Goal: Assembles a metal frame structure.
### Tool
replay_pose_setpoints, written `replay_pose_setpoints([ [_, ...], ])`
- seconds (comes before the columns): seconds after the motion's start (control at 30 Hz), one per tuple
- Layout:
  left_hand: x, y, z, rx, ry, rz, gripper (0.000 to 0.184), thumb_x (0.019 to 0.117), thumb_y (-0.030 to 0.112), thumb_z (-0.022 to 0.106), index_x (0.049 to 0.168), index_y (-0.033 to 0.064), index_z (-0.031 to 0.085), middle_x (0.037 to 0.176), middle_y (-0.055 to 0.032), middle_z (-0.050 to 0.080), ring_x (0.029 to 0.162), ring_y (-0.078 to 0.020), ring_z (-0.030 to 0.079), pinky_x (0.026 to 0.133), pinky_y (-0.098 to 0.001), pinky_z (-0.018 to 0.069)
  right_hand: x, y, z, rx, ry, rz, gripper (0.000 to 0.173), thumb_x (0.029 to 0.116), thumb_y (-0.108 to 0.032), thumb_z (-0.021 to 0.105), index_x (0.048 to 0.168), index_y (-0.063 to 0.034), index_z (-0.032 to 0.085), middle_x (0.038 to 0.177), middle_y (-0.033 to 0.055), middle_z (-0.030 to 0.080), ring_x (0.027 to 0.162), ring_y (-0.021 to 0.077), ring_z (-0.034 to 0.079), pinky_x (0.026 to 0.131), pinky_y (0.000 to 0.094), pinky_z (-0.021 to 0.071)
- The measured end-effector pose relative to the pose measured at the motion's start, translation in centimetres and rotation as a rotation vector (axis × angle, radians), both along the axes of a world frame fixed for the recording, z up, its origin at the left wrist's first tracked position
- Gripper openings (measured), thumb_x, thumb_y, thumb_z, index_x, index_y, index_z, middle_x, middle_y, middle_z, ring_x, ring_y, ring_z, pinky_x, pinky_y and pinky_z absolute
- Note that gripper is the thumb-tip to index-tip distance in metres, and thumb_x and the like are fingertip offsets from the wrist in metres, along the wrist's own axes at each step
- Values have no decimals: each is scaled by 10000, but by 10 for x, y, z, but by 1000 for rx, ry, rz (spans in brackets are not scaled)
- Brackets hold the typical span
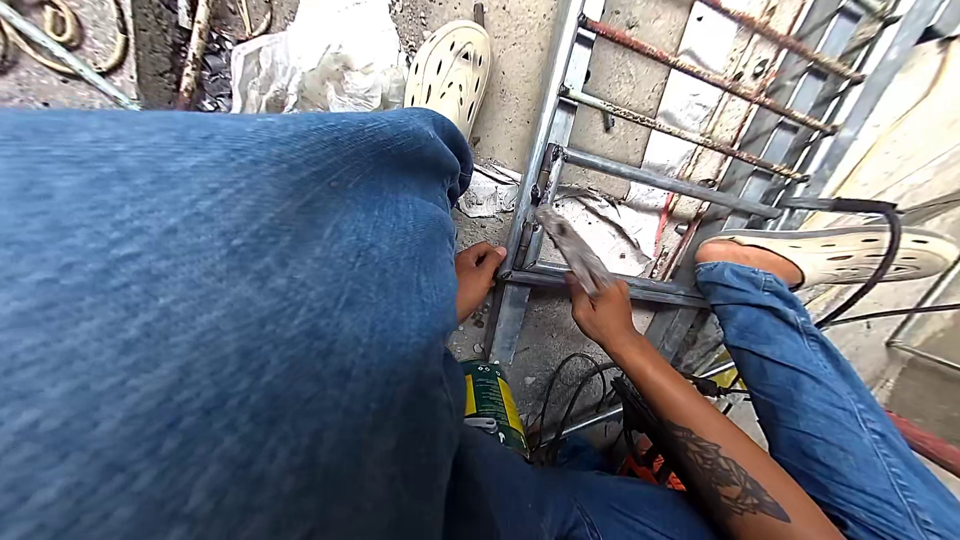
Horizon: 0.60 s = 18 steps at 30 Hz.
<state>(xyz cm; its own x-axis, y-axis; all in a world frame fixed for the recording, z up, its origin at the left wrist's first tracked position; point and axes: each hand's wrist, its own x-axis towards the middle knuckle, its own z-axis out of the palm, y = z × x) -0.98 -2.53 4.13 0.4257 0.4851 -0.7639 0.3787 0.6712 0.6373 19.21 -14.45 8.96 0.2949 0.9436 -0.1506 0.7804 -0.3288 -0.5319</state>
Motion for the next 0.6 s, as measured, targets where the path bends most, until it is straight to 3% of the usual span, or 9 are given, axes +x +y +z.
replay_pose_setpoints([
  [0.1,-1,-1,-2,-9,5,3,321,1088,323,529,1018,40,665,1001,-109,669,888,-196,682,799,-410,597,-2,-1,-3,-175,5,-34,375,1047,-394,498,910,-70,627,599,42,563,554,198,593,542,424,492],
  [0.3,1,-2,-3,-41,18,32,282,1079,304,554,1044,50,672,991,-113,681,864,-207,701,752,-409,615,9,-10,24,-39,37,-39,489,1073,-468,462,957,-45,678,661,51,634,600,131,630,570,348,520],
  [0.47,4,-6,-2,-90,16,75,239,1077,268,561,1094,48,650,1002,-112,668,848,-204,687,715,-391,605,9,-5,44,200,61,19,457,1082,-451,489,971,-40,655,787,81,681,754,98,690,711,285,581],
  [0.6,4,-7,0,-117,13,90,255,1076,246,562,1182,21,615,1032,-140,667,880,-227,696,738,-409,611,8,-4,39,163,81,44,362,1050,-392,549,965,-55,652,756,65,673,705,112,677,648,314,568],
])
